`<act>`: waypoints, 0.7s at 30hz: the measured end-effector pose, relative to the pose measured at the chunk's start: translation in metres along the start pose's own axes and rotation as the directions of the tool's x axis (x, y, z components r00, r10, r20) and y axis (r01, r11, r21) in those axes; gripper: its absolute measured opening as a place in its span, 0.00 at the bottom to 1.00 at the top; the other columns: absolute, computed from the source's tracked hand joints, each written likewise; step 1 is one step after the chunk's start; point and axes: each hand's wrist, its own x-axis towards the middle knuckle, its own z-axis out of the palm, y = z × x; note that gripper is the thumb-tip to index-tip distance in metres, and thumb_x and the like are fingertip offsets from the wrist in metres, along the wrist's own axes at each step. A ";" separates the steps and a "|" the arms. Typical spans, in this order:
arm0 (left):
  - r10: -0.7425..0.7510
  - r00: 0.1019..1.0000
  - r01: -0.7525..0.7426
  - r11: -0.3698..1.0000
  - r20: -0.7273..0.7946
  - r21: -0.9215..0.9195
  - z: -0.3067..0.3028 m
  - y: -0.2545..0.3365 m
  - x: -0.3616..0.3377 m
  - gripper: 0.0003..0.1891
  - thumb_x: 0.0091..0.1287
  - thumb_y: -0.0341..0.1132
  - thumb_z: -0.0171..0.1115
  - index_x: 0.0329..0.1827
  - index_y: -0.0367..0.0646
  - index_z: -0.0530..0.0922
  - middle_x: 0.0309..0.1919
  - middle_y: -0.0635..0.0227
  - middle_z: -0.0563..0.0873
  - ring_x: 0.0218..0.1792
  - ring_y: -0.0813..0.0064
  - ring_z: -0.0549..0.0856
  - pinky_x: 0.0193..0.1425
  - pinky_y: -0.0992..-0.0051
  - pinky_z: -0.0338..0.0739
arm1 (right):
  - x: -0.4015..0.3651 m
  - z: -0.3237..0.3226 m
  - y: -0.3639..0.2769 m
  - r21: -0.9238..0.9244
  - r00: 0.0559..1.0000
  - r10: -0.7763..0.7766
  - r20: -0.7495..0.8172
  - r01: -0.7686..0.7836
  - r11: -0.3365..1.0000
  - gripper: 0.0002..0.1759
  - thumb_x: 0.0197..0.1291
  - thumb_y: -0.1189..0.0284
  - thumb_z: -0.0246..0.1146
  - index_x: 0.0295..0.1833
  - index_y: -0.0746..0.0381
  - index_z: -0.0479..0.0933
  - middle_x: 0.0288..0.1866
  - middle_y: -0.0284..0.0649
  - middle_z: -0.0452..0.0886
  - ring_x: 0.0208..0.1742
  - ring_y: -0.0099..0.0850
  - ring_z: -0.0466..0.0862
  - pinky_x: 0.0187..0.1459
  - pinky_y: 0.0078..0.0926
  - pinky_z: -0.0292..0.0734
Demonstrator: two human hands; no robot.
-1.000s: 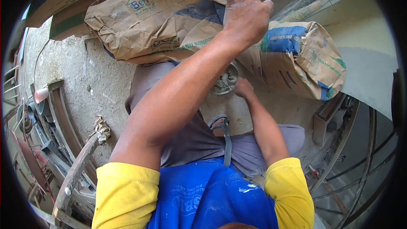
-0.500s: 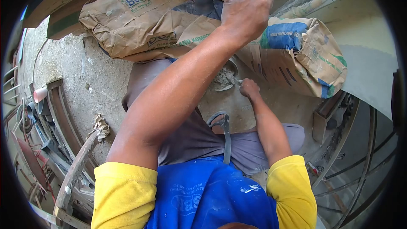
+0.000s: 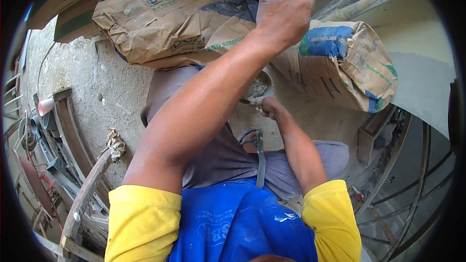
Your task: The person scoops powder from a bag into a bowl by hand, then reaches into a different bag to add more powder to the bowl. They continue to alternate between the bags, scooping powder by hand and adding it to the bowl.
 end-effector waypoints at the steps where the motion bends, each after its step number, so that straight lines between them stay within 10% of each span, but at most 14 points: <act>1: -0.002 1.000 0.002 1.000 0.002 0.002 0.000 -0.001 0.000 0.09 0.62 0.33 0.53 0.39 0.46 0.82 0.48 0.65 0.78 0.60 0.59 0.68 0.62 0.55 0.58 | -0.004 0.000 -0.008 -0.001 1.000 0.001 0.003 -0.001 1.000 0.08 0.56 0.76 0.57 0.37 0.62 0.83 0.26 0.36 0.81 0.21 0.34 0.78 0.22 0.34 0.76; 4: 0.011 1.000 -0.011 1.000 0.000 -0.009 0.001 -0.001 0.000 0.09 0.62 0.32 0.53 0.39 0.46 0.82 0.48 0.65 0.78 0.60 0.59 0.68 0.61 0.55 0.58 | -0.008 -0.011 -0.015 -0.078 0.984 -0.147 -0.101 0.140 0.987 0.11 0.64 0.70 0.56 0.34 0.61 0.82 0.30 0.40 0.84 0.28 0.39 0.84 0.29 0.38 0.80; 6: 0.018 1.000 -0.018 1.000 -0.019 0.008 0.002 -0.001 -0.001 0.09 0.62 0.32 0.53 0.39 0.46 0.82 0.48 0.64 0.78 0.60 0.58 0.68 0.61 0.55 0.58 | -0.013 -0.017 -0.012 -0.873 0.649 -0.732 -0.207 0.215 0.438 0.15 0.66 0.66 0.55 0.35 0.63 0.83 0.32 0.46 0.85 0.37 0.46 0.87 0.39 0.45 0.82; 13: 0.019 1.000 -0.018 1.000 -0.020 0.019 0.003 -0.002 -0.001 0.09 0.61 0.32 0.53 0.39 0.45 0.82 0.48 0.63 0.78 0.60 0.57 0.68 0.61 0.54 0.58 | -0.030 -0.002 0.002 -0.941 0.733 -0.636 -0.243 -0.018 0.339 0.15 0.62 0.68 0.56 0.43 0.66 0.84 0.44 0.57 0.85 0.49 0.53 0.85 0.50 0.49 0.80; 19: 0.038 0.999 -0.036 0.999 -0.031 0.039 0.003 -0.001 -0.001 0.09 0.60 0.32 0.54 0.39 0.45 0.82 0.47 0.64 0.78 0.59 0.57 0.68 0.61 0.54 0.58 | 0.004 0.018 0.026 -0.721 0.924 -0.337 -0.180 0.109 0.684 0.15 0.55 0.72 0.58 0.43 0.67 0.84 0.40 0.57 0.85 0.43 0.50 0.87 0.46 0.44 0.82; 21: 0.030 0.999 -0.029 0.999 -0.028 0.040 0.003 -0.001 -0.001 0.09 0.60 0.32 0.54 0.38 0.45 0.82 0.47 0.64 0.78 0.59 0.57 0.68 0.60 0.55 0.58 | 0.009 0.019 0.025 -0.906 0.840 -0.372 0.395 0.424 -0.004 0.12 0.52 0.75 0.58 0.40 0.67 0.83 0.36 0.54 0.86 0.38 0.48 0.87 0.39 0.46 0.83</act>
